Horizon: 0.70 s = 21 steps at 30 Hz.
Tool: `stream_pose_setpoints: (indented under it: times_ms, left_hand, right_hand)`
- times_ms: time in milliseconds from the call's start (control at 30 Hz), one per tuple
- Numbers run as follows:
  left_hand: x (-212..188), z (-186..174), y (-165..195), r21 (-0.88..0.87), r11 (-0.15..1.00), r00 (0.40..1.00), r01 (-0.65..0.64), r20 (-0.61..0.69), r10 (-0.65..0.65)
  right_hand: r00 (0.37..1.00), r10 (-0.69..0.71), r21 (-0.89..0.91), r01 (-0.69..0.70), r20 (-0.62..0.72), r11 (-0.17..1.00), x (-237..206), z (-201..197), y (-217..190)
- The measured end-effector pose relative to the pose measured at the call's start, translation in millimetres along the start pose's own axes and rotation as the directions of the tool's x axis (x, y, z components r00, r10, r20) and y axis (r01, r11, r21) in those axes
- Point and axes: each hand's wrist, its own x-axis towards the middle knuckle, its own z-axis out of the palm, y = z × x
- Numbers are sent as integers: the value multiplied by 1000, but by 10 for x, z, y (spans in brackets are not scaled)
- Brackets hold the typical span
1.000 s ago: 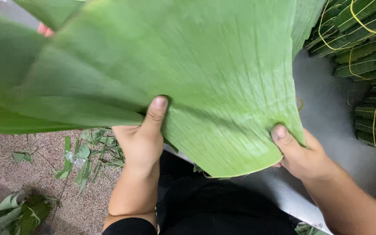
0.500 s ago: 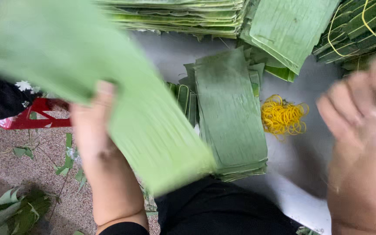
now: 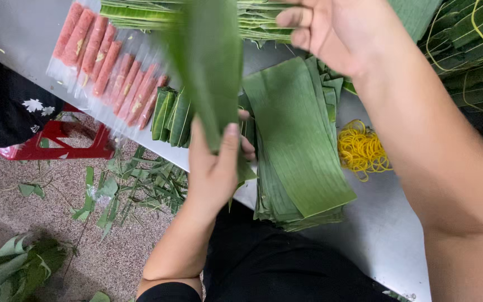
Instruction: The person wraps meat rolls in banana leaves. They fold a cut banana leaf piece around a meat roll, roll it into a cylinder, secure it with a yellow rubber band, and place the finished wrapped roll in a row on the table, repeating the cycle for successive rolls.
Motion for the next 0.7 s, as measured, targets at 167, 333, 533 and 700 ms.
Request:
stream_pose_setpoints:
  times_ms: [167,333,533,700]
  left_hand:
    - [24,-20,-101,-227,958,933,177,349,-90]
    - [138,375,-470,-729,411,832,547,526,-175]
    - [44,350,-617,-510,623,804,593,422,-419]
    - [-64,464,-533,65,978,832,200,515,-204]
  right_hand:
    - [999,24,-366,-7,43,930,-879,298,151]
    - [890,-333,-883,400,311,247,-1422,427,281]
    - [718,-181,-737,673,672,-62,-1594,475,348]
    - [747,-423,-858,426,513,-288,-1848,-24,544]
